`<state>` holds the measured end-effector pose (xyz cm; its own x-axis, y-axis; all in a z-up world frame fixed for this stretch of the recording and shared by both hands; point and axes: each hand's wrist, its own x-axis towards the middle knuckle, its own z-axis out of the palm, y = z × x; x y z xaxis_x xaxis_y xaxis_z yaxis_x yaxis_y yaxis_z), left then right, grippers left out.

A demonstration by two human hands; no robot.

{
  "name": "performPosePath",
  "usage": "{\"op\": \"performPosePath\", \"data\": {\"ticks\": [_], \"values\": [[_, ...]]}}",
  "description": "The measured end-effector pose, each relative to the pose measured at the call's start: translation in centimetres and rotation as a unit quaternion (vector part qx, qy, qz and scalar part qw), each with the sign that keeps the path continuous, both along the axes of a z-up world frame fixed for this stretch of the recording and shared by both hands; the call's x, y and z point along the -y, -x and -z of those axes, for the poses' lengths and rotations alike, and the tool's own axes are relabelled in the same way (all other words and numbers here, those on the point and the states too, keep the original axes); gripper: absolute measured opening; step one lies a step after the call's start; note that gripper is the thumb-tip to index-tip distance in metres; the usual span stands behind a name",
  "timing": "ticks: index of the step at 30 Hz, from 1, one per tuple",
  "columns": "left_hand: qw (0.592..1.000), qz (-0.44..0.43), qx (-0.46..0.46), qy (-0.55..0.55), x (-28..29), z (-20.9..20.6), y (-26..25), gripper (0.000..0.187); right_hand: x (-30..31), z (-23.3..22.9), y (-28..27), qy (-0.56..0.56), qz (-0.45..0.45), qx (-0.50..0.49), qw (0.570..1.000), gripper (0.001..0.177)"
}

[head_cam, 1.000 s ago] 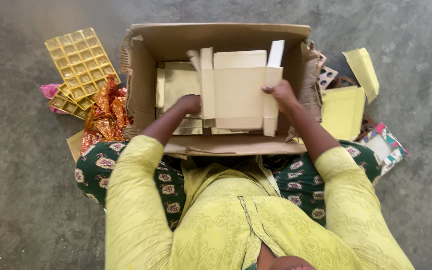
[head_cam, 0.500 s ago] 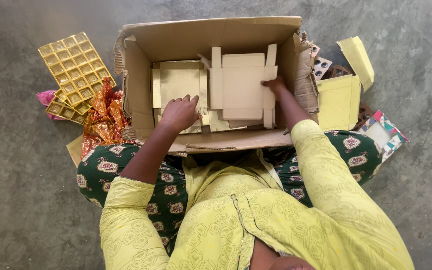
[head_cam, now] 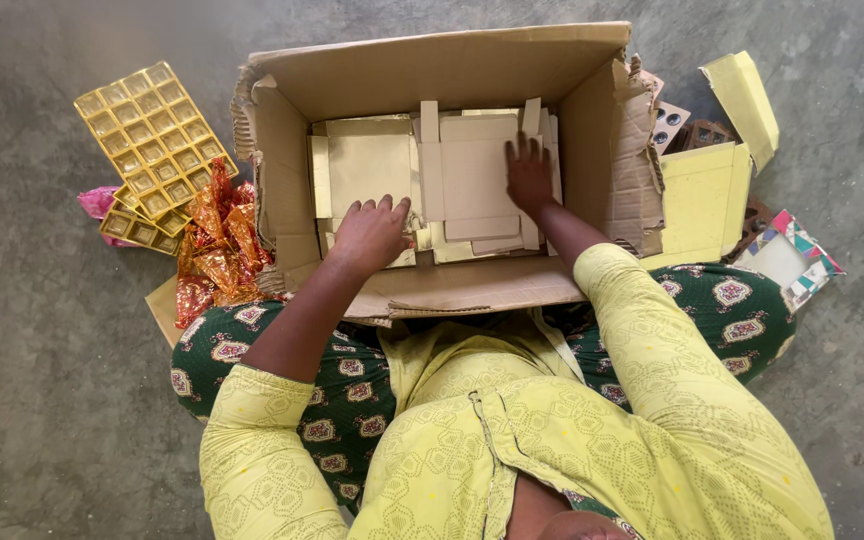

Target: The person sits on the floor and packs small, flat cardboard boxes into a larger cardboard box. They arrange the boxes in layers, stacking them neatly inside the larger container.

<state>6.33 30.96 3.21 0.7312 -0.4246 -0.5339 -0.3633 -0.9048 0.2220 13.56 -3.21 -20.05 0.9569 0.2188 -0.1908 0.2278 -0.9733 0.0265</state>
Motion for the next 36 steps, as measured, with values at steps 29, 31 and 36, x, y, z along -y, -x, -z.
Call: {"op": "performPosePath", "data": {"ticks": [29, 31, 36], "values": [[1.000, 0.010, -0.025, -0.015, -0.1, 0.0, 0.1, 0.077, 5.3, -2.0, -2.1, -0.235, 0.358, -0.075, 0.900, 0.059], [1.000, 0.011, -0.022, -0.015, -0.3, -0.1, 0.2, 0.076, 4.7, -1.5, -1.5, -0.160, 0.317, -0.053, 0.933, 0.065], [0.999, 0.012, -0.032, -0.019, -0.3, 0.0, 0.2, 0.078, 2.6, -0.5, -1.0, -0.041, 0.169, 0.014, 0.985, 0.074]]}}
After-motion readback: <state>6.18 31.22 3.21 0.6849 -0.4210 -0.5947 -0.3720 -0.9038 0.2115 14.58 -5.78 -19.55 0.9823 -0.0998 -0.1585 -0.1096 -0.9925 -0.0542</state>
